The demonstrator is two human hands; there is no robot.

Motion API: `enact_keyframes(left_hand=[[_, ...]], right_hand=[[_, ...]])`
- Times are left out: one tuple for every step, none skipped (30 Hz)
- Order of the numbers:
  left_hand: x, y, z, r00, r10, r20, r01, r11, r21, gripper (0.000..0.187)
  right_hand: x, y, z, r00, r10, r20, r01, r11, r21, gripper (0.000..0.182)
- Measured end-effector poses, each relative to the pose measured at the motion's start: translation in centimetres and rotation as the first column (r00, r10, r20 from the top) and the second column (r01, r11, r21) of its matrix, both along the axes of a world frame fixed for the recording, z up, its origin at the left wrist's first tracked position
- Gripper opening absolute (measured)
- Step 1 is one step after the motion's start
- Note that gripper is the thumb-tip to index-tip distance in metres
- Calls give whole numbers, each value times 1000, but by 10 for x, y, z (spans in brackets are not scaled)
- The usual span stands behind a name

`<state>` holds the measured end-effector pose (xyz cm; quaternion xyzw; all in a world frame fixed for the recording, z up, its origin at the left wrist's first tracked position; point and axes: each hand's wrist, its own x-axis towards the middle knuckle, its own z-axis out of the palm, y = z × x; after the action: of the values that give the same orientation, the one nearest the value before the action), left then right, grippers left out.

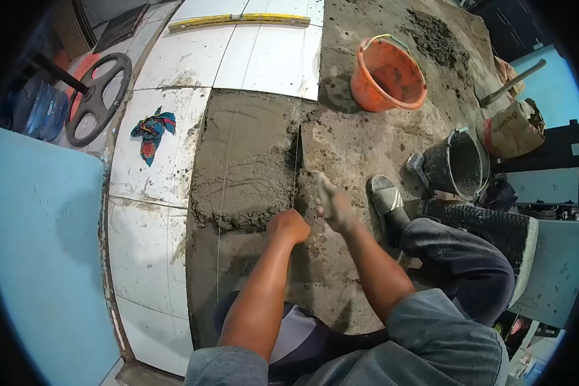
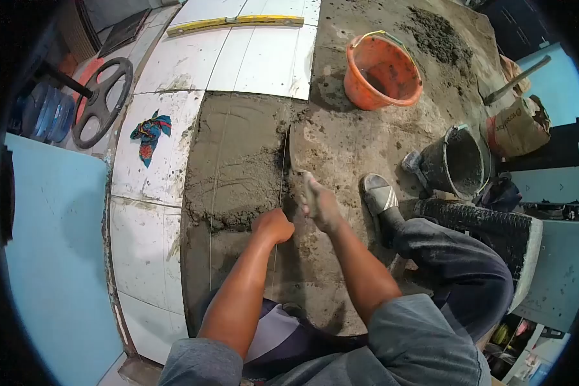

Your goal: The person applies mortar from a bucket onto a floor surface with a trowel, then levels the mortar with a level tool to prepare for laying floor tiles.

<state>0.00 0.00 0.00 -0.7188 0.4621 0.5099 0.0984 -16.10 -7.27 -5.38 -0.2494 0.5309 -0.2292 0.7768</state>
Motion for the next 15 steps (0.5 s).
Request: enact_keyframes(left_hand=[[0,2,-3,1000,0,7,0,1000,-14,17],[0,3,-7,1000,6,12,-6,1000,-27,17],[16,-11,-7,999,8,45,-8,1000,1,18],[17,-13,0,999,5,35,-7,998,56,20],[14,-12,4,1000,-2,20,0,994,113,23],[9,-9,0,1000,-7,25,4,995,102,23],[6,-7,-7,999,-9,39,5,996,85,24],[5,-5,-13,998,-13,57,9,998,67,25],[2,-3,-22,997,-2,78,1,1000,20,23],[0,0,-28,995,9,98,-7,1000,-27,21],[-2,2,-34,993,22,116,-14,997,-74,19],[-2,1,-29,995,11,99,-8,999,-36,21],[-2,-2,-19,997,3,82,-3,1000,1,23],[-1,-5,-12,998,1,66,-3,999,37,25],[1,-6,-11,998,-7,57,5,999,37,27]], right_hand=[[-13,0,10,999,-14,-35,12,999,-40,58],[-19,-1,17,997,-22,-73,16,997,-79,56],[-5,-18,10,998,-60,-20,58,995,-86,53],[-9,-22,12,995,-101,-12,100,993,-66,51],[-13,-25,13,989,-148,-11,147,988,-44,49],[-16,-31,-18,979,-200,-42,199,979,-44,47],[-9,-27,-19,985,-163,-65,161,986,-35,48],[2,-21,-21,988,-127,-84,125,992,-28,49],[13,-14,-20,991,-90,-103,89,996,-20,50],[19,-4,-18,999,-44,7,44,999,-22,47],[15,2,-11,996,-15,-83,12,999,-30,46],[10,6,0,985,15,-173,-22,999,-38,45],[6,8,12,964,45,-260,-59,997,-44,44],[2,6,24,937,70,-343,-117,986,-118,50],[3,0,36,898,73,-434,-195,950,-244,49]])
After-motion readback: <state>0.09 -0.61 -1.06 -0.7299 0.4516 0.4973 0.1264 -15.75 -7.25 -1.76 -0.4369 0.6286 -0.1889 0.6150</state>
